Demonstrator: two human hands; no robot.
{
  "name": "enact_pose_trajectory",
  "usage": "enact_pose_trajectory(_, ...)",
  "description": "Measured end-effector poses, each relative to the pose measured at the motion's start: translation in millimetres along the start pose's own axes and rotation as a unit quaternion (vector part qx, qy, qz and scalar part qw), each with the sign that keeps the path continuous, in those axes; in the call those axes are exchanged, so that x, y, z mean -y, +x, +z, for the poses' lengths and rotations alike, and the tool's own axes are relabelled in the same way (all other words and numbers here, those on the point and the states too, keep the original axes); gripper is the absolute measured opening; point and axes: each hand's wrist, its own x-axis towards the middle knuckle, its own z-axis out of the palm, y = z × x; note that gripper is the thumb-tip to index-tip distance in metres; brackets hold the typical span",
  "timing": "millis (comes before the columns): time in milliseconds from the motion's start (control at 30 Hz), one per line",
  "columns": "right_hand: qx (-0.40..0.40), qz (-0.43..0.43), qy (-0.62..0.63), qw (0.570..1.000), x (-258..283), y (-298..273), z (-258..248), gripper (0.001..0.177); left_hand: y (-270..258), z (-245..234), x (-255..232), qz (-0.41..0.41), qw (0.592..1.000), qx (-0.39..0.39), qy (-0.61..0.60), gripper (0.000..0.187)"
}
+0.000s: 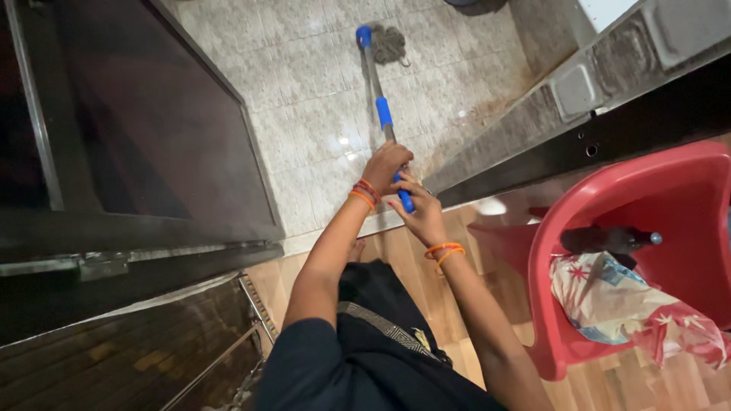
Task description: The person mops a tiled floor using a blue-handled mop. They move the mop back and forth in a repetitive motion, cleaning the area near a red plastic chair and a dark door.
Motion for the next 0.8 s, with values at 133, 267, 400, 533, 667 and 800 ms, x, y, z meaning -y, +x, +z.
enact_pose_trajectory(133, 0.085, 0.153, 0.004, 0.984, -56.4, -46.7, 23.3, 0.052, -28.9, 47.2, 20.2, -0.067, 0.981, 0.128, 0.131, 0.037)
enact_pose_trajectory(267, 0.088, 0.110, -0.031, 0.990, -60.0, -124.9, 9.1, 0.052, -76.4, 81.8, -38.7, -0.124, 0.966, 0.156, 0.164, 0.029)
enact_pose_trajectory(400, 0.084, 0.034, 0.012, 0.996, 14.1, -188.1, -50.4, 0.027, -129.2, 87.4, -134.8, -0.068, 0.983, 0.113, 0.124, 0.062)
enact_pose_trajectory(533, 0.060, -0.051, -0.019, 0.997, 117.0, -189.0, -120.4, 0.024, -103.3, 37.5, -239.1, 0.032, 0.999, 0.016, -0.020, 0.026)
enact_pose_trajectory(667, 0.030, -0.121, 0.043, 0.991, 197.5, -170.1, -187.5, 0.028, -66.9, -3.8, -325.2, 0.095, 0.988, 0.004, -0.123, 0.034)
enact_pose_trajectory(800, -0.001, -0.283, 0.175, 0.943, 217.9, -148.5, -191.1, 0.041, -62.9, -11.0, -347.4, 0.173, 0.969, -0.026, -0.172, 0.037)
